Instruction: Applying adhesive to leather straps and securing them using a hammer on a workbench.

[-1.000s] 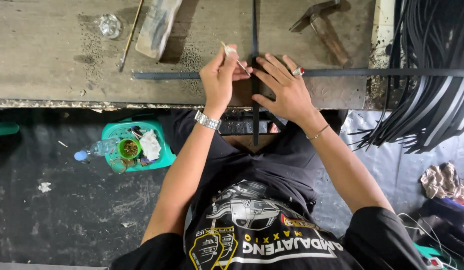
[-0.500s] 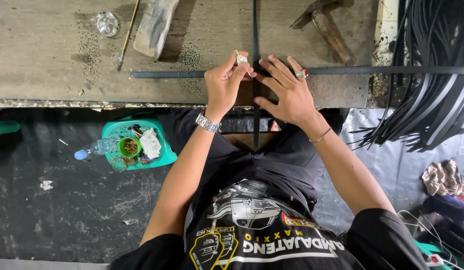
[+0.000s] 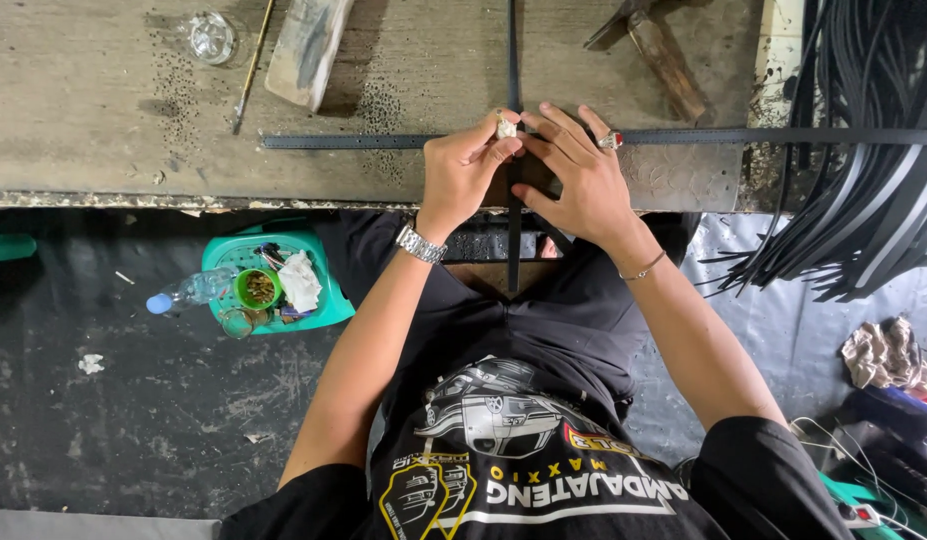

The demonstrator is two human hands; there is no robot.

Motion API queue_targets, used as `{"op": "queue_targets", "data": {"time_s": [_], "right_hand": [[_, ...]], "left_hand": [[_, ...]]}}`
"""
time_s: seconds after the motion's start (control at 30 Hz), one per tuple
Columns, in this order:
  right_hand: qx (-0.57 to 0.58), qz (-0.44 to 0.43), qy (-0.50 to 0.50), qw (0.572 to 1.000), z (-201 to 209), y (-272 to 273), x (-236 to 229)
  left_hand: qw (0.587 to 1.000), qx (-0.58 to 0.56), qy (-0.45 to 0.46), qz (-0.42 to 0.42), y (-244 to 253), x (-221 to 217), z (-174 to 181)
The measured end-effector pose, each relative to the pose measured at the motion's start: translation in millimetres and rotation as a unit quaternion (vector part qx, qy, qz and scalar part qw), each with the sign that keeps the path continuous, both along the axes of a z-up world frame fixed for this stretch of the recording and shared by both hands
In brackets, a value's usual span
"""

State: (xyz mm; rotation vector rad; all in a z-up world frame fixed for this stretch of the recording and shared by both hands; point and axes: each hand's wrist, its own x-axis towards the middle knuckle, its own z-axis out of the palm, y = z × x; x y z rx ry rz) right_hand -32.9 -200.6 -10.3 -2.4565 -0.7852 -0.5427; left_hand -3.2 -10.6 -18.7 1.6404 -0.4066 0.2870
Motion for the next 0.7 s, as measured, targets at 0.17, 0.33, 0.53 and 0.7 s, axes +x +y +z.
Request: {"op": "queue_targets", "data": {"time_s": [0.17, 0.33, 0.53, 0.7], "right_hand": [[-0.002, -0.002, 0.005, 1.0, -2, -1, -1], [-0.002, 0.0, 0.003, 1.0, -1, -1, 1], [-0.004, -0.01, -0.007, 1.0, -4, -2, 0], [-0.004, -0.008, -0.013, 1.0, -3, -1, -1]], "left_hand": [[0.999, 0.02, -0.018, 0.024, -3, -1, 5], [0.999, 0.024, -0.024, 0.029, -2, 0, 2], [0.997, 0.058, -0.036, 0.038, -1, -1, -5], [0.997, 0.052, -0.044, 0.043, -2, -1, -13]]}}
